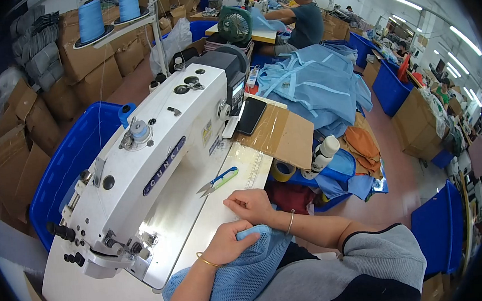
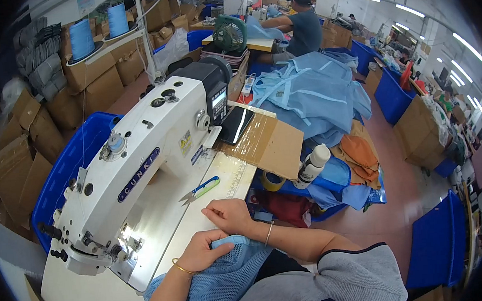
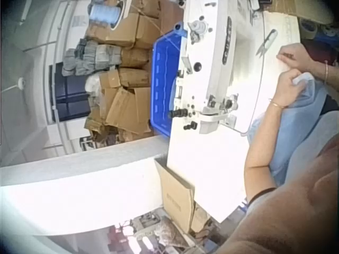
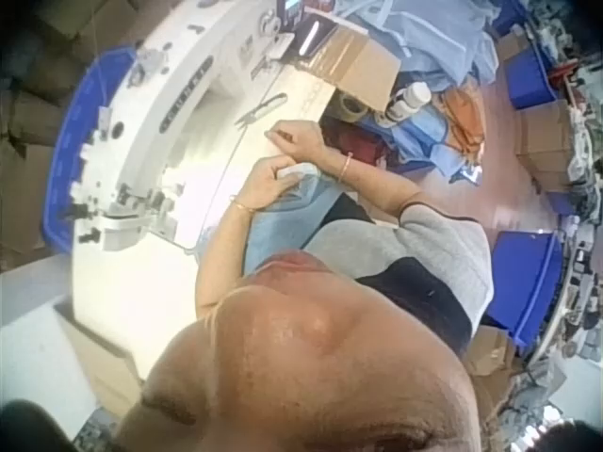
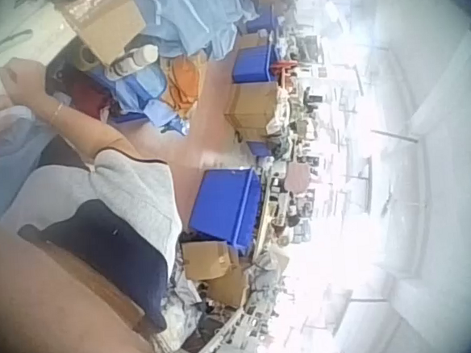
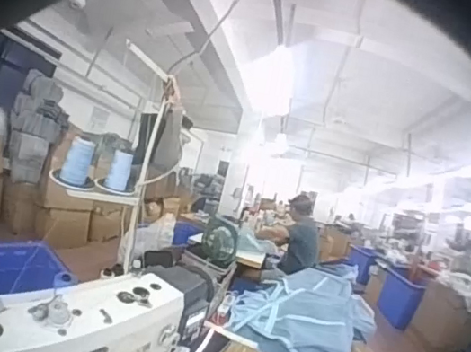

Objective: Sewing the edges and straps of a blue mesh bag using an industrial sewing machine.

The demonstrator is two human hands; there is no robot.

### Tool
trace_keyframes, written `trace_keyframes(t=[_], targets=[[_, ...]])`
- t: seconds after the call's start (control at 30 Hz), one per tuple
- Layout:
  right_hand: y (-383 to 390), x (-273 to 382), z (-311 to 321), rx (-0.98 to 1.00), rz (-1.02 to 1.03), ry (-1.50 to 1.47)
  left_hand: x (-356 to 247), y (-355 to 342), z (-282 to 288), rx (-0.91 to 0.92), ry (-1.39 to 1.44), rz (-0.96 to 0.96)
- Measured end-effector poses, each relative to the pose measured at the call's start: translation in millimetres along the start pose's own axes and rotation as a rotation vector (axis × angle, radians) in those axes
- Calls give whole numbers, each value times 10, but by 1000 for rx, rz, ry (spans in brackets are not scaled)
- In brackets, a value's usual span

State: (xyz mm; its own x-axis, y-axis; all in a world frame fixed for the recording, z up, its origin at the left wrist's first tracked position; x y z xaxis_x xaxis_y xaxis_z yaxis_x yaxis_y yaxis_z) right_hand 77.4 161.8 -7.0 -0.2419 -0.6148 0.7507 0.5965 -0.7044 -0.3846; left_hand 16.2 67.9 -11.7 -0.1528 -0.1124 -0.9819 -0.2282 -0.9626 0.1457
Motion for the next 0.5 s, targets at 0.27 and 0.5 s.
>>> trace_keyframes(t=[0.27,0.5], targets=[[-1,4,-3,-4,3,2,10,2,0,-3,1,-6],[3,9,3,-9,0,-6,-13,4,-4,0,-8,-1]])
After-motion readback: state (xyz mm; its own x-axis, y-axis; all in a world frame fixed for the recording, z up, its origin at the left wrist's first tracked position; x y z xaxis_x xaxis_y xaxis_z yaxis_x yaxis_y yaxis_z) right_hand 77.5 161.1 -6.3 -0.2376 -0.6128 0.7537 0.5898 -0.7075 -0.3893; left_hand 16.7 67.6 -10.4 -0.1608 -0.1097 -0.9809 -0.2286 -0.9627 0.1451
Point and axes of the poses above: each hand's wrist, its own y-axis away from the middle knuckle, its own z-axis out of the back of the hand, x = y × z, the point moved 7 cm from there along -y, towards the middle knuckle, and after that the axes turned 4 degrees about -y, right-handed, at the moved point
